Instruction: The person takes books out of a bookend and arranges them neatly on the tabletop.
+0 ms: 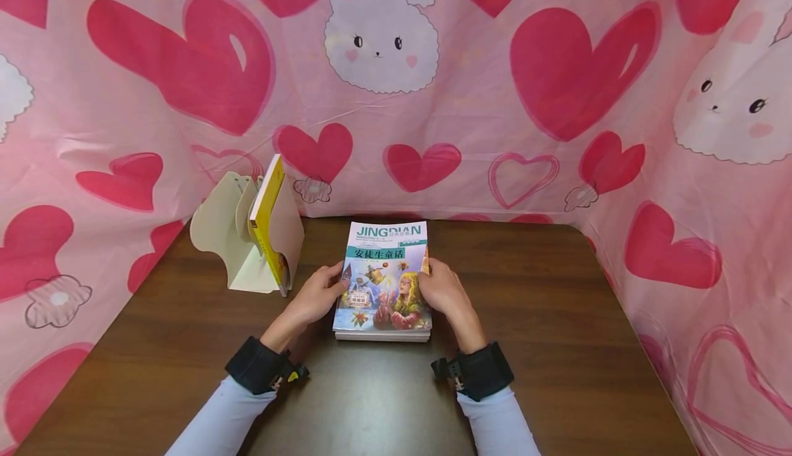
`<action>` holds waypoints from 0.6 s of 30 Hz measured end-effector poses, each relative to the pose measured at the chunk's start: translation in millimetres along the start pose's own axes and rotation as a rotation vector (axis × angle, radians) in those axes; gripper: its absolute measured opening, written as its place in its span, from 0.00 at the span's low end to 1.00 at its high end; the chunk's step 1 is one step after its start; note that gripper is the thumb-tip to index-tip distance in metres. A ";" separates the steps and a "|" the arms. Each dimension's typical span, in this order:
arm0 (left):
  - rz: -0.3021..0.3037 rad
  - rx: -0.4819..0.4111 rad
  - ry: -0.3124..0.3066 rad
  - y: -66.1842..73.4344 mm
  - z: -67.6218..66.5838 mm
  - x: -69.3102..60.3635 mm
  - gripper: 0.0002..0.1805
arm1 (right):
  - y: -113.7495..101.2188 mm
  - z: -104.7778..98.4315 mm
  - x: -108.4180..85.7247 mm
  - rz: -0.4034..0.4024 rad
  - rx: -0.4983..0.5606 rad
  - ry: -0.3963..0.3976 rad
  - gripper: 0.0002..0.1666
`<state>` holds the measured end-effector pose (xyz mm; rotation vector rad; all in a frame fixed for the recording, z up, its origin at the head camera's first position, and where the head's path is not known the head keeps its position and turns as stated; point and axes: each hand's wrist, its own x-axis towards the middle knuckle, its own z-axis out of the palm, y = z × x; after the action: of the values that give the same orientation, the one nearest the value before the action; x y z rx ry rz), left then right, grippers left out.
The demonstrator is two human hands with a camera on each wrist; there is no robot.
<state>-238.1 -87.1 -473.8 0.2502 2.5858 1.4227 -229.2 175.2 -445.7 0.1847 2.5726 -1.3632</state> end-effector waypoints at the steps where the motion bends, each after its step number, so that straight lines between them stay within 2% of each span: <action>1: 0.000 0.003 0.000 0.1 -0.2 0.0 0.30 | -0.1 0.6 0.0 0.001 -0.003 0.002 0.28; 8: 0.000 0.014 -0.016 -2.8 -0.2 1.1 0.29 | 0.1 0.7 -0.2 0.022 -0.009 -0.008 0.29; 18: -0.004 -0.020 -0.044 -6.9 0.8 4.0 0.30 | 6.7 -3.8 3.3 0.014 -0.088 -0.023 0.31</action>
<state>-242.2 -89.1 -480.3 0.2698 2.5342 1.4246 -231.5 182.2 -449.8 0.1706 2.6008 -1.2365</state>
